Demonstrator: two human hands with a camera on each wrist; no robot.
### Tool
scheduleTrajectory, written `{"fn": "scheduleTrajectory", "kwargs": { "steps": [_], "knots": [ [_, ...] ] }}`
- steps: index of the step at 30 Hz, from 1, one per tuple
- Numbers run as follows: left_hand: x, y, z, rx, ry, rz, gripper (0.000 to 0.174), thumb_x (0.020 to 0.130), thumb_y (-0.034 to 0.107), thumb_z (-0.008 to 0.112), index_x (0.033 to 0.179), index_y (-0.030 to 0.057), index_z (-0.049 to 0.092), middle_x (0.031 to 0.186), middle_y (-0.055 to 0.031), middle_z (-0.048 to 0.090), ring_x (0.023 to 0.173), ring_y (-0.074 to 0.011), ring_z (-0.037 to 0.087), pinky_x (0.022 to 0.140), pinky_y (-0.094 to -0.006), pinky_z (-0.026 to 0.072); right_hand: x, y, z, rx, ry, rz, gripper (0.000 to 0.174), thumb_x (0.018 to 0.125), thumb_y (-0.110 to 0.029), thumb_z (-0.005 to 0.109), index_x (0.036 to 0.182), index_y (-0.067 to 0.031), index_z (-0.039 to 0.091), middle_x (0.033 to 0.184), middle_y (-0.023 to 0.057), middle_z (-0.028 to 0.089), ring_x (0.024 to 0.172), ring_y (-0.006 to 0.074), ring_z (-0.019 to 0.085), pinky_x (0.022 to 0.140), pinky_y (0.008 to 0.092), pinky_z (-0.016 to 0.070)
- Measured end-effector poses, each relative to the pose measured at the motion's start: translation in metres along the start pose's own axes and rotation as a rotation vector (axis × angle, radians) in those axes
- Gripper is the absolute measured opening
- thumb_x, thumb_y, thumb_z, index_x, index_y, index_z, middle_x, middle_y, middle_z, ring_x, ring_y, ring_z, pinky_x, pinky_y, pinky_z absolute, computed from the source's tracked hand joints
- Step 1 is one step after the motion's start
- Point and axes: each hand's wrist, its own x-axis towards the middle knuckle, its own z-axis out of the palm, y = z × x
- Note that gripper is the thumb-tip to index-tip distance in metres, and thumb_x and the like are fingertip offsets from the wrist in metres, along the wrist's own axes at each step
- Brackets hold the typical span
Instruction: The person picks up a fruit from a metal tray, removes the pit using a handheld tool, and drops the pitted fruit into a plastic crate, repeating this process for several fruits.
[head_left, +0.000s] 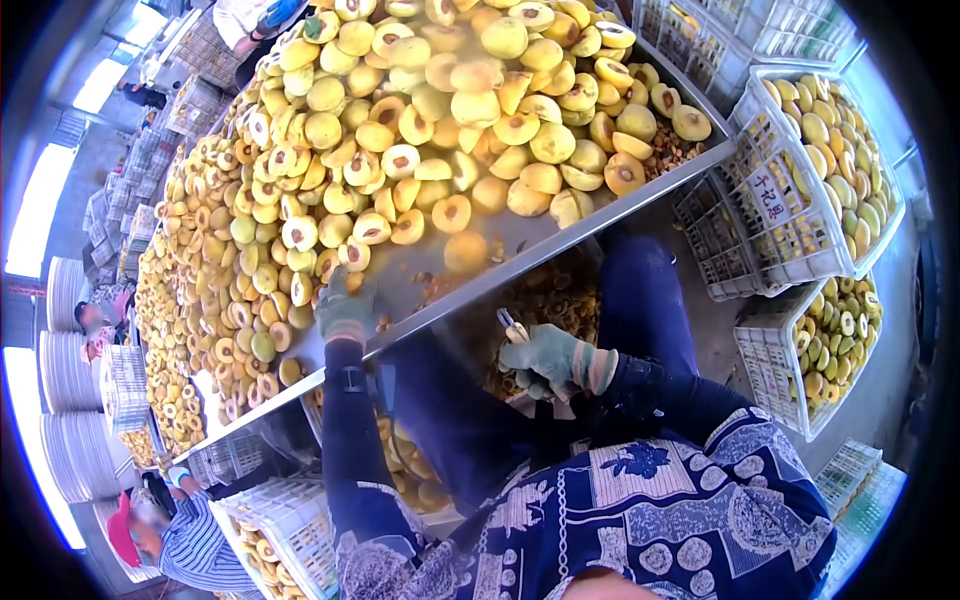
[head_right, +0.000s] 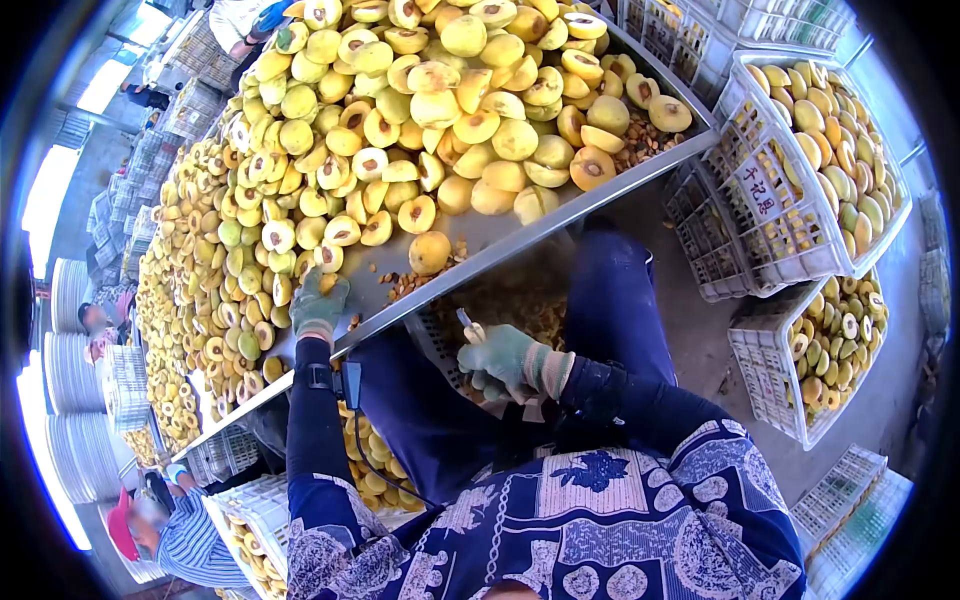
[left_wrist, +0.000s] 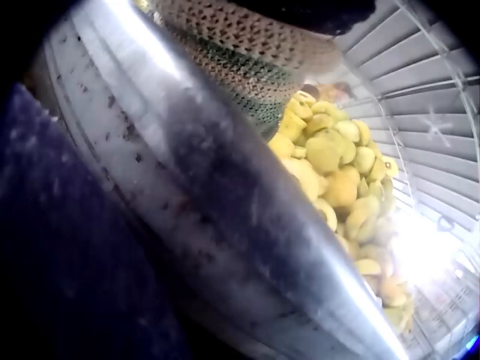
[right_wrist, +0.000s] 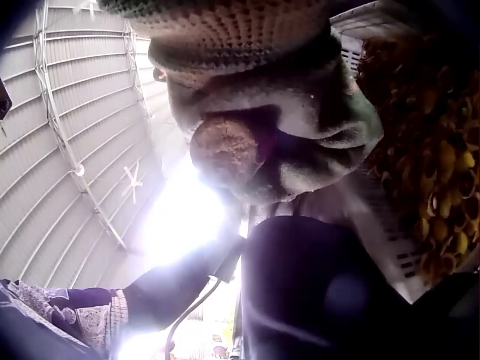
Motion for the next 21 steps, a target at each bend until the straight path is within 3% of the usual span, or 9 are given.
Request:
{"fn": "scheduleTrajectory", "kwargs": {
  "steps": [3, 5, 7, 8, 9, 11, 13, 17, 21],
  "knots": [
    [0.007, -0.026, 0.016, -0.506, -0.07, -0.072, 0.047, 0.084, 0.034, 0.066, 0.117, 0.002, 0.059, 0.09, -0.0093, 0.066, 0.076, -0.0185, 0.064, 0.067, -0.0297, 0.0527, -0.007, -0.013, 0.006, -0.181, -0.027, -0.027, 0.019, 0.08, -0.02, 0.062, 0.083, -0.0015, 0.058, 0.059, 0.0076, 0.056, 0.039, 0.0162, 0.05, 0.034, 0.0319, 0.0382],
    [-0.009, -0.016, -0.005, -1.341, -0.219, -0.33, 0.028, 0.087, 0.032, 0.062, 0.093, 0.0044, 0.059, 0.077, -0.0092, 0.064, 0.052, -0.014, 0.057, 0.039, -0.0228, 0.0416, -0.019, -0.026, 0.016, -0.24, -0.061, -0.089, 0.017, 0.082, -0.02, 0.061, 0.085, -0.0034, 0.057, 0.059, 0.0067, 0.056, 0.042, 0.0156, 0.052, 0.036, 0.0303, 0.0407],
    [-0.03, -0.014, -0.005, -1.604, -0.214, -0.298, 0.036, 0.09, 0.038, 0.056, 0.095, 0.0026, 0.059, 0.077, -0.0114, 0.065, 0.054, -0.0183, 0.06, 0.041, -0.0244, 0.0446, -0.022, -0.024, 0.027, -0.302, -0.095, -0.142, 0.016, 0.084, -0.02, 0.059, 0.088, -0.0052, 0.055, 0.06, 0.0057, 0.056, 0.045, 0.0149, 0.054, 0.038, 0.0287, 0.0432],
    [-0.046, 0.003, -0.027, -1.846, -0.325, -0.424, 0.035, 0.095, 0.03, 0.051, 0.102, -0.0018, 0.061, 0.089, -0.0094, 0.064, 0.075, -0.0167, 0.063, 0.069, -0.0279, 0.0541, -0.019, -0.021, 0.032, -0.347, -0.07, -0.315, 0.016, 0.086, -0.021, 0.059, 0.089, -0.0064, 0.055, 0.06, 0.0047, 0.056, 0.044, 0.0138, 0.054, 0.038, 0.0281, 0.0434],
    [-0.06, 0.013, -0.049, -1.969, -0.603, -0.21, 0.037, 0.097, 0.03, 0.045, 0.106, -0.0031, 0.059, 0.09, -0.0096, 0.064, 0.08, -0.0166, 0.063, 0.071, -0.0286, 0.0542, -0.019, -0.019, 0.036, -0.391, -0.045, -0.49, 0.015, 0.088, -0.022, 0.058, 0.09, -0.0075, 0.055, 0.06, 0.0037, 0.056, 0.044, 0.0126, 0.054, 0.039, 0.0275, 0.0435],
    [-0.085, 0.037, -0.027, -1.829, -0.34, -0.258, 0.052, 0.094, 0.045, 0.045, 0.109, -0.003, 0.059, 0.094, -0.0151, 0.066, 0.077, -0.0254, 0.065, 0.066, -0.0358, 0.0554, -0.022, -0.018, 0.041, -0.585, 0.036, -0.575, 0.018, 0.087, -0.022, 0.059, 0.095, -0.0065, 0.055, 0.067, 0.0083, 0.062, 0.053, 0.0211, 0.061, 0.048, 0.0338, 0.049],
    [-0.118, 0.085, -0.073, -1.729, -0.392, -0.077, 0.055, 0.095, 0.047, 0.043, 0.111, -0.0032, 0.058, 0.105, -0.0145, 0.063, 0.093, -0.024, 0.062, 0.084, -0.0374, 0.0514, 0.0, 0.0, 0.036, -0.729, 0.278, -1.198, 0.021, 0.085, -0.02, 0.06, 0.1, -0.0051, 0.055, 0.078, 0.0162, 0.065, 0.069, 0.0332, 0.065, 0.061, 0.0411, 0.0513],
    [-0.149, 0.128, -0.068, -2.115, -0.375, -0.034, 0.061, 0.096, 0.05, 0.041, 0.124, -0.003, 0.049, 0.112, -0.0186, 0.06, 0.101, -0.0258, 0.059, 0.093, -0.0391, 0.0456, -0.021, 0.008, 0.023, -0.748, 0.295, -1.003, 0.028, 0.082, -0.022, 0.061, 0.103, -0.0034, 0.056, 0.086, 0.021, 0.065, 0.08, 0.0393, 0.063, 0.069, 0.0455, 0.0502],
    [-0.163, 0.142, -0.071, -1.963, -0.21, -0.02, 0.06, 0.097, 0.05, 0.037, 0.127, -0.0017, 0.045, 0.115, -0.0226, 0.059, 0.106, -0.0303, 0.058, 0.095, -0.0404, 0.0456, -0.044, 0.012, 0.017, -0.847, 0.296, -0.921, 0.03, 0.082, -0.023, 0.062, 0.104, -0.0024, 0.056, 0.086, 0.0215, 0.065, 0.079, 0.0397, 0.063, 0.068, 0.0457, 0.0501]
  ]
}}
